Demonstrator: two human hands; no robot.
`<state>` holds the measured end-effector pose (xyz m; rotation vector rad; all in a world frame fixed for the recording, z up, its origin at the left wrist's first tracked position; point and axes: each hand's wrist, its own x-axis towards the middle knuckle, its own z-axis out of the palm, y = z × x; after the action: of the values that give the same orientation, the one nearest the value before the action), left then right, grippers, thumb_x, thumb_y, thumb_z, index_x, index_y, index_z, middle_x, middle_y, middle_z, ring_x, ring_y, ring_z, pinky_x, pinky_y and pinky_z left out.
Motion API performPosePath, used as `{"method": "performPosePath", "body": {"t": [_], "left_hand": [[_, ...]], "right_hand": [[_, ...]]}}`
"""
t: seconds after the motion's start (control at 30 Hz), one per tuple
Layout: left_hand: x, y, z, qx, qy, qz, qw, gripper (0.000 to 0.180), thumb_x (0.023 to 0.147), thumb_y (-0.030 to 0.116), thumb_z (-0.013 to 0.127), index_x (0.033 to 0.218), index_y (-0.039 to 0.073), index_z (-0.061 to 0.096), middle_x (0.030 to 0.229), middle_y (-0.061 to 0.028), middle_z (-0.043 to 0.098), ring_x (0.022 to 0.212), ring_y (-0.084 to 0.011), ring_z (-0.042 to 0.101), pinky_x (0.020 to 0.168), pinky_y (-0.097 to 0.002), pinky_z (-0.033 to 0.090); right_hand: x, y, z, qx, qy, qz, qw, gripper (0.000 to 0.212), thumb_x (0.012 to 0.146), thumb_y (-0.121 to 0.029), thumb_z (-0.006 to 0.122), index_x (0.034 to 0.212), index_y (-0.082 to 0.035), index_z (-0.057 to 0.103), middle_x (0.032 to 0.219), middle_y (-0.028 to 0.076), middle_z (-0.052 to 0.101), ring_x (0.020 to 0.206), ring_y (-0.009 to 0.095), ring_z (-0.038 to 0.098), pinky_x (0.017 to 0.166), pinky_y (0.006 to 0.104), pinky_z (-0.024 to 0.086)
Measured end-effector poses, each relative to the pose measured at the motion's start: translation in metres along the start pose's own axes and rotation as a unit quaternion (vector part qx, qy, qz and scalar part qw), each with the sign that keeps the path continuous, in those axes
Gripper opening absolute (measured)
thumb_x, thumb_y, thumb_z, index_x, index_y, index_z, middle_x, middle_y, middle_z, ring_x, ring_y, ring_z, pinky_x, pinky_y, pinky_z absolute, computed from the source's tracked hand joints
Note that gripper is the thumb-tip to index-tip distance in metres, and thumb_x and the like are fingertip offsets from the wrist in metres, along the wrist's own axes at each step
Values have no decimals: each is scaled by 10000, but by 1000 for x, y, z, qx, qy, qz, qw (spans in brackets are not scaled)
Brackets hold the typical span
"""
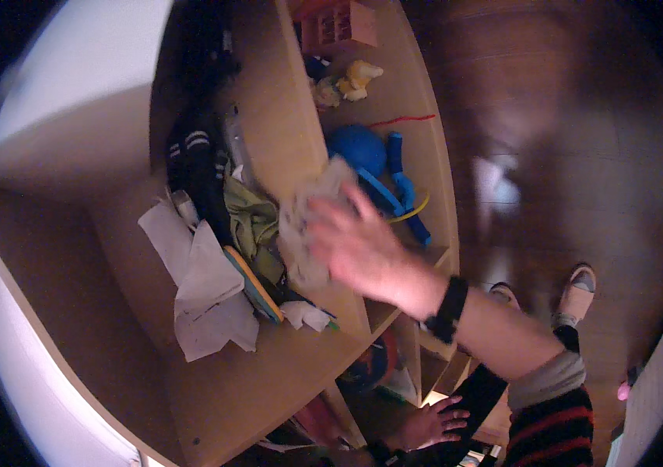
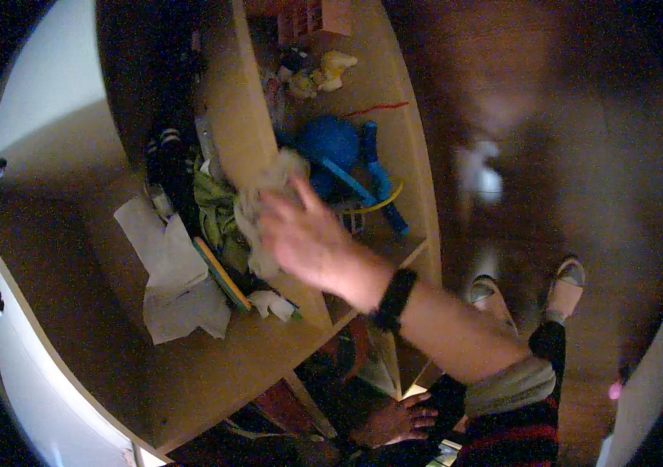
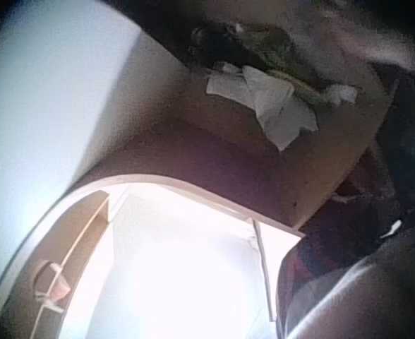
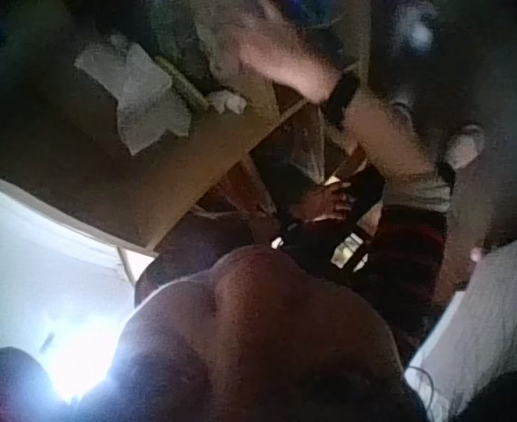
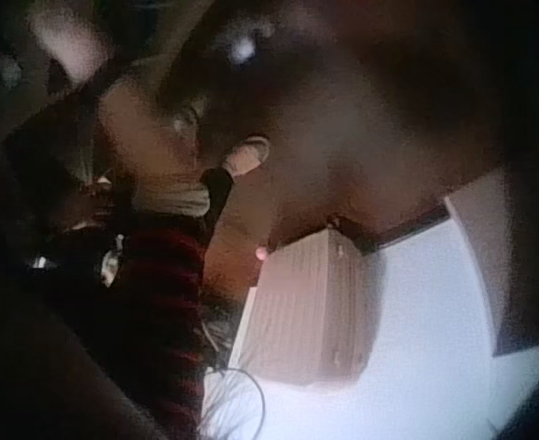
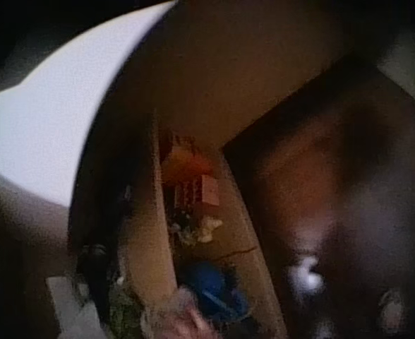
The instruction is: The person wipes various surfaces in a bedroom using a cloth, including a wooden shelf, a desk, and a suitcase. The person also briefly handles baby clothes from a shelf before resuming wiping.
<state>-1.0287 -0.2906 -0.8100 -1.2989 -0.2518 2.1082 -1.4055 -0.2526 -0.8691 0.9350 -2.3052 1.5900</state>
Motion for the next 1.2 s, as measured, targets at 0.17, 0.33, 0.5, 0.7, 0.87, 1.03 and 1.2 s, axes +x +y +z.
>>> {"method": "performPosePath", "body": {"t": [0.17, 0.33, 0.5, 0.7, 0.87, 1.03, 1.2], "left_hand": [[-2, -8, 1, 15, -22, 24, 999, 575, 956, 364, 479, 1442, 122, 290, 1394, -181, 407, 1260, -323, 427, 1040, -508, 356], [-4, -10, 3, 35, 1, 41, 999, 656, 904, 424, 533, 1434, 121, 293, 1389, -172, 415, 1264, -319, 424, 1058, -513, 338], [-6, -8, -1, 69, 15, 61, 996, 689, 894, 472, 536, 1435, 120, 296, 1393, -177, 409, 1271, -318, 417, 1059, -510, 335], [-7, -18, -2, 47, -28, 93, 994, 684, 896, 489, 516, 1436, 130, 300, 1385, -173, 420, 1279, -322, 407, 1052, -521, 334], [-3, -41, -10, 48, -34, 88, 994, 638, 901, 471, 517, 1414, 137, 338, 1361, -170, 446, 1245, -326, 431, 1044, -535, 336], [-12, -71, -10, 83, -16, 75, 994, 549, 937, 399, 478, 1403, 134, 360, 1332, -149, 478, 1235, -304, 448, 1037, -503, 354], [-52, -81, -4, 161, -6, 45, 986, 534, 954, 405, 463, 1400, 129, 362, 1335, -150, 478, 1213, -304, 467, 1029, -501, 364]], "right_hand": [[96, 56, -21, -168, 62, 56, 982, 449, 596, -187, 785, 1035, -201, 696, 1472, 83, 338, 1357, 323, 301, 1108, 505, 248], [189, 125, -45, -402, 56, -31, 913, 404, 794, -302, 652, 1182, -190, 653, 1371, 80, 490, 1312, 333, 380, 1038, 437, 394], [228, 172, -77, -391, -57, 109, 912, 447, 813, -331, 623, 1231, -173, 599, 1381, 96, 464, 1299, 350, 385, 1032, 469, 384], [246, 184, -73, -397, -78, 143, 903, 504, 836, -366, 588, 1290, -153, 535, 1392, 116, 433, 1284, 369, 391, 1024, 507, 372], [204, 125, -44, -402, -152, 141, 892, 554, 856, -396, 558, 1339, -136, 482, 1401, 133, 408, 1271, 385, 396, 1018, 539, 362], [112, -3, -10, -492, -256, 131, 822, 601, 859, -398, 571, 1411, -228, 404, 1476, 124, 289, 1281, 469, 336, 1027, 535, 358], [47, -100, -7, -454, -454, 105, 759, 559, 895, -300, 539, 1429, -296, 372, 1549, 77, 169, 1229, 424, 421, 982, 492, 414]]}}
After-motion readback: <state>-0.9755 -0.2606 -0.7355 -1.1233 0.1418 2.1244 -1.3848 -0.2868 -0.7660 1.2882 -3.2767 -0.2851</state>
